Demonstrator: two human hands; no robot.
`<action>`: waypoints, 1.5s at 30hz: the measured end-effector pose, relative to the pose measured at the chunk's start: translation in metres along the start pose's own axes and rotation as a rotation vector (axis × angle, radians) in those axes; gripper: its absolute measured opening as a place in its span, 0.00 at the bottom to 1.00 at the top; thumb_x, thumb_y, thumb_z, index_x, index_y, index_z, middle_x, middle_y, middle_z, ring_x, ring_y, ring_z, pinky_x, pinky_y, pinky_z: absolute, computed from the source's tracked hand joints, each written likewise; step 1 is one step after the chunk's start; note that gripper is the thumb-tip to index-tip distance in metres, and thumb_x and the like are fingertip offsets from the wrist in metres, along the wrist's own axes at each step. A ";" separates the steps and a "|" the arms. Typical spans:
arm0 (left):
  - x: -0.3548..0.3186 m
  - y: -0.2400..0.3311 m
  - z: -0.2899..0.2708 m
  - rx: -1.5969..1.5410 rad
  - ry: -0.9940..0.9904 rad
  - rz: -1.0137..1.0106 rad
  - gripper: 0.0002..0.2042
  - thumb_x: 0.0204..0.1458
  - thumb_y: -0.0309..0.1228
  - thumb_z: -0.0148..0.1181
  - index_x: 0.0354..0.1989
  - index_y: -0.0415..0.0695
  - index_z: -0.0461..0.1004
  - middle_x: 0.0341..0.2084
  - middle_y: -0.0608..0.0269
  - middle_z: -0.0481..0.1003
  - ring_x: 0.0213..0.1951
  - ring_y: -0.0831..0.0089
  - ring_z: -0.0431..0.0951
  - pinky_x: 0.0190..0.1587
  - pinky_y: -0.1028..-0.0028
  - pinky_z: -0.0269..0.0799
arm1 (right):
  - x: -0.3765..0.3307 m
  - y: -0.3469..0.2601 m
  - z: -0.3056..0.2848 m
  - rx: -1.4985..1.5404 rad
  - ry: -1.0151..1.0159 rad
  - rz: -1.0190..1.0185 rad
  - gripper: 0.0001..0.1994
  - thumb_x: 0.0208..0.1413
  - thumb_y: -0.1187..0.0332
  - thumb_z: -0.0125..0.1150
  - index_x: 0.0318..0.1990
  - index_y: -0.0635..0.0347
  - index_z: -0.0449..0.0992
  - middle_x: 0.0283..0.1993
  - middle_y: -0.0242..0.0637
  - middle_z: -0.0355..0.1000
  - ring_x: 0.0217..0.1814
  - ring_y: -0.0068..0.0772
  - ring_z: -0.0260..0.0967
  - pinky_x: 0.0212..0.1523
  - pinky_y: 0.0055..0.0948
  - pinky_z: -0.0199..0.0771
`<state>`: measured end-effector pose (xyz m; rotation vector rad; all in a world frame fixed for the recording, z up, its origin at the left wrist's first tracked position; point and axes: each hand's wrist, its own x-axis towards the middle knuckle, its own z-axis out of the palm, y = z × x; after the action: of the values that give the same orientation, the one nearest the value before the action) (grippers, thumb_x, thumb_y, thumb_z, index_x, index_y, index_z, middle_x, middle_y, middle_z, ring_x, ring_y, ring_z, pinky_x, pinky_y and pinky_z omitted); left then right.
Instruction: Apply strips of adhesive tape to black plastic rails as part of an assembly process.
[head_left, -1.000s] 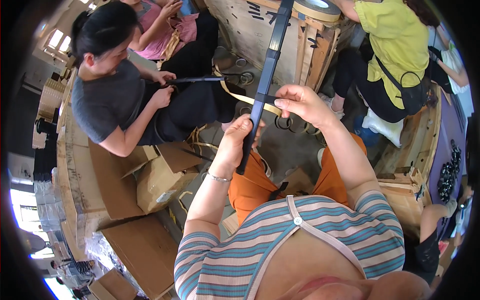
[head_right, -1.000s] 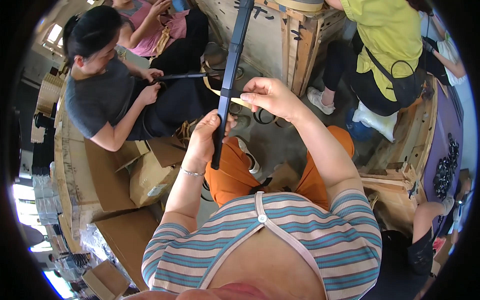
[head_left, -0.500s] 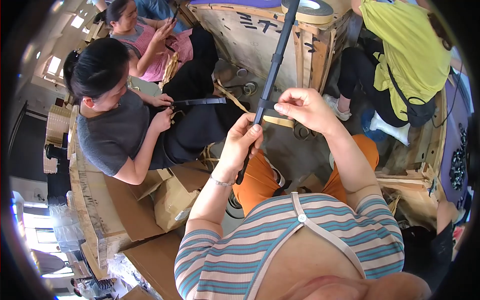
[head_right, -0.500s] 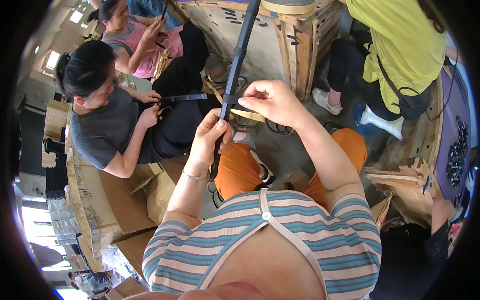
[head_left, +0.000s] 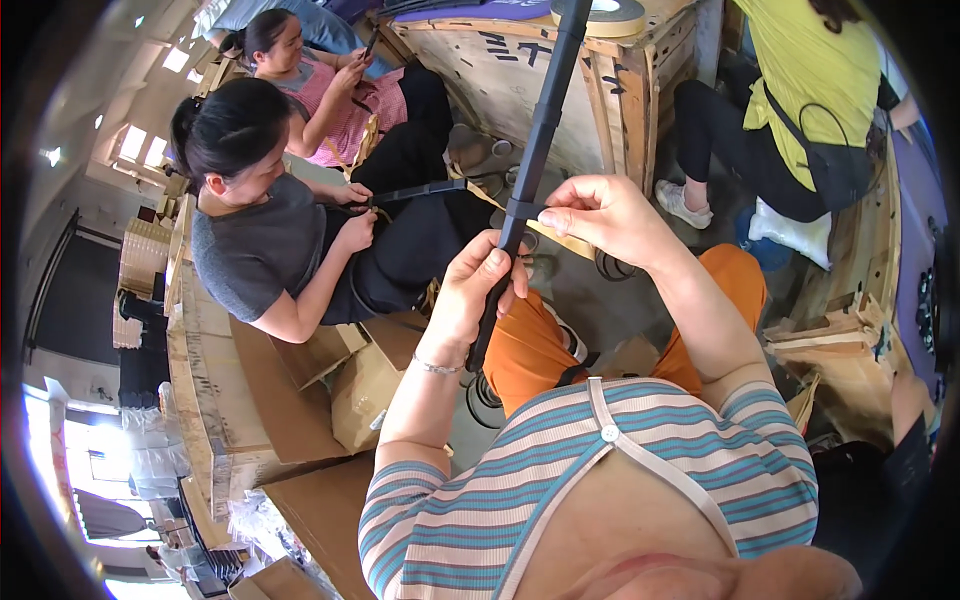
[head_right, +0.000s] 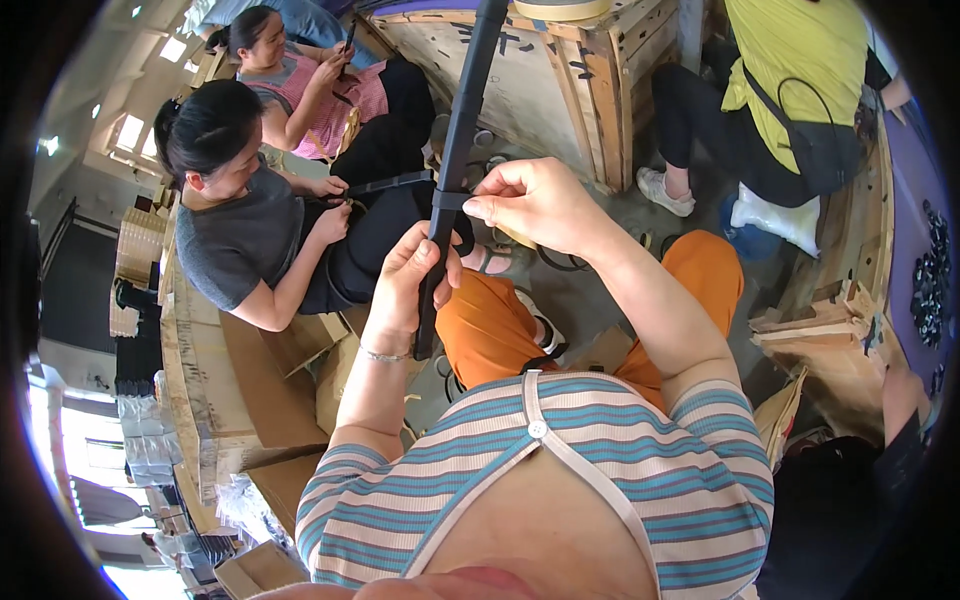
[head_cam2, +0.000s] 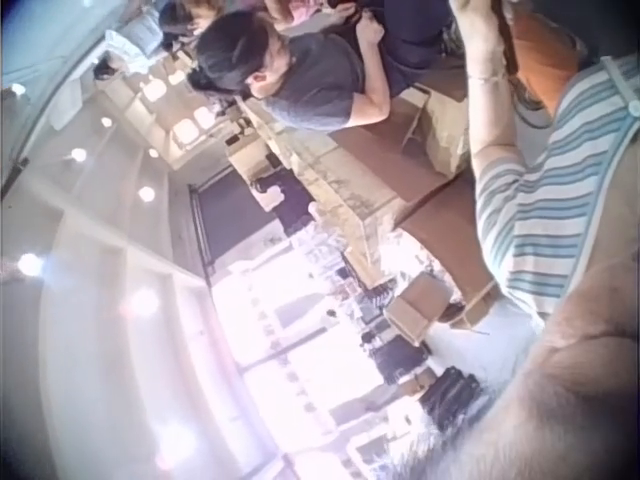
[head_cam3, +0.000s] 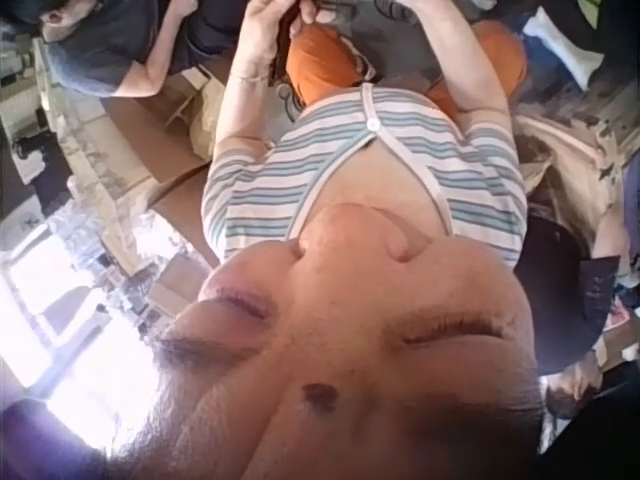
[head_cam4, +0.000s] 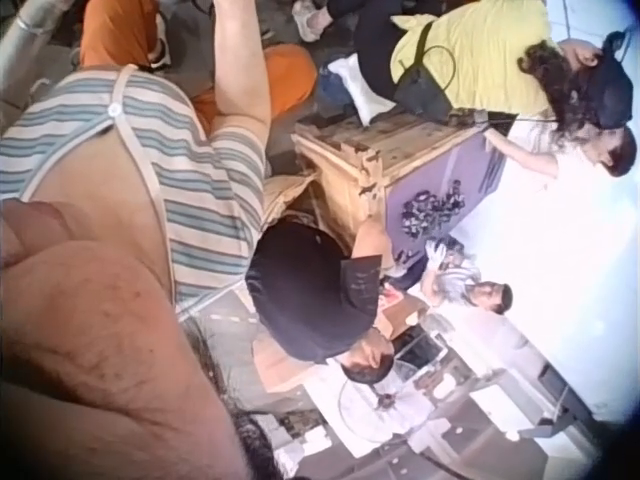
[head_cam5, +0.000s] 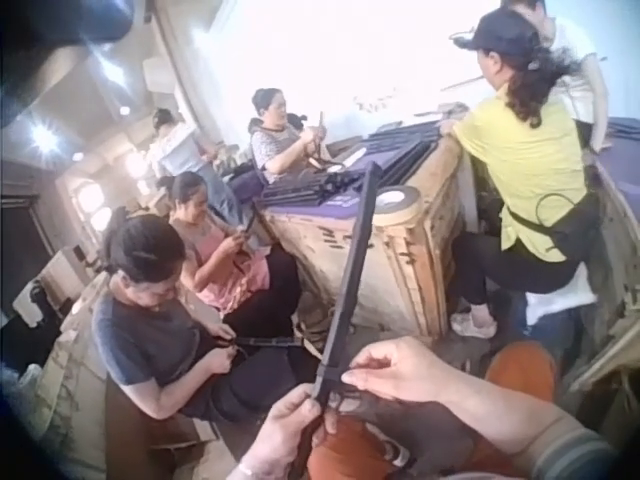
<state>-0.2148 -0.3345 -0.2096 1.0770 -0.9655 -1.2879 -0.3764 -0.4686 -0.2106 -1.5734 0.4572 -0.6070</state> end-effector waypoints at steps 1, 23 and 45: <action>0.003 0.000 0.001 0.042 0.012 0.003 0.14 0.56 0.39 0.48 0.38 0.40 0.67 0.17 0.62 0.70 0.13 0.82 0.61 0.16 0.85 0.55 | 0.000 0.002 -0.003 0.032 -0.015 -0.039 0.07 0.51 0.71 0.60 0.34 0.66 0.74 0.29 0.28 0.72 0.31 0.12 0.65 0.32 0.15 0.65; 0.012 0.000 -0.004 0.075 0.008 0.011 0.17 0.59 0.40 0.44 0.41 0.37 0.69 0.24 0.65 0.71 0.24 0.82 0.66 0.28 0.83 0.64 | 0.006 0.000 -0.005 -0.002 -0.009 -0.121 0.07 0.52 0.69 0.60 0.29 0.62 0.71 0.24 0.23 0.66 0.24 0.10 0.59 0.21 0.14 0.59; 0.019 -0.009 0.004 -0.119 -0.026 0.006 0.12 0.53 0.33 0.56 0.39 0.43 0.61 0.16 0.68 0.63 0.13 0.85 0.58 0.10 0.86 0.52 | -0.004 -0.002 -0.001 0.089 0.027 -0.103 0.07 0.51 0.75 0.58 0.34 0.64 0.66 0.27 0.28 0.67 0.25 0.13 0.61 0.25 0.15 0.63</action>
<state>-0.2197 -0.3540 -0.2184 0.9674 -0.8994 -1.3401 -0.3800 -0.4669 -0.2090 -1.5125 0.3661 -0.7183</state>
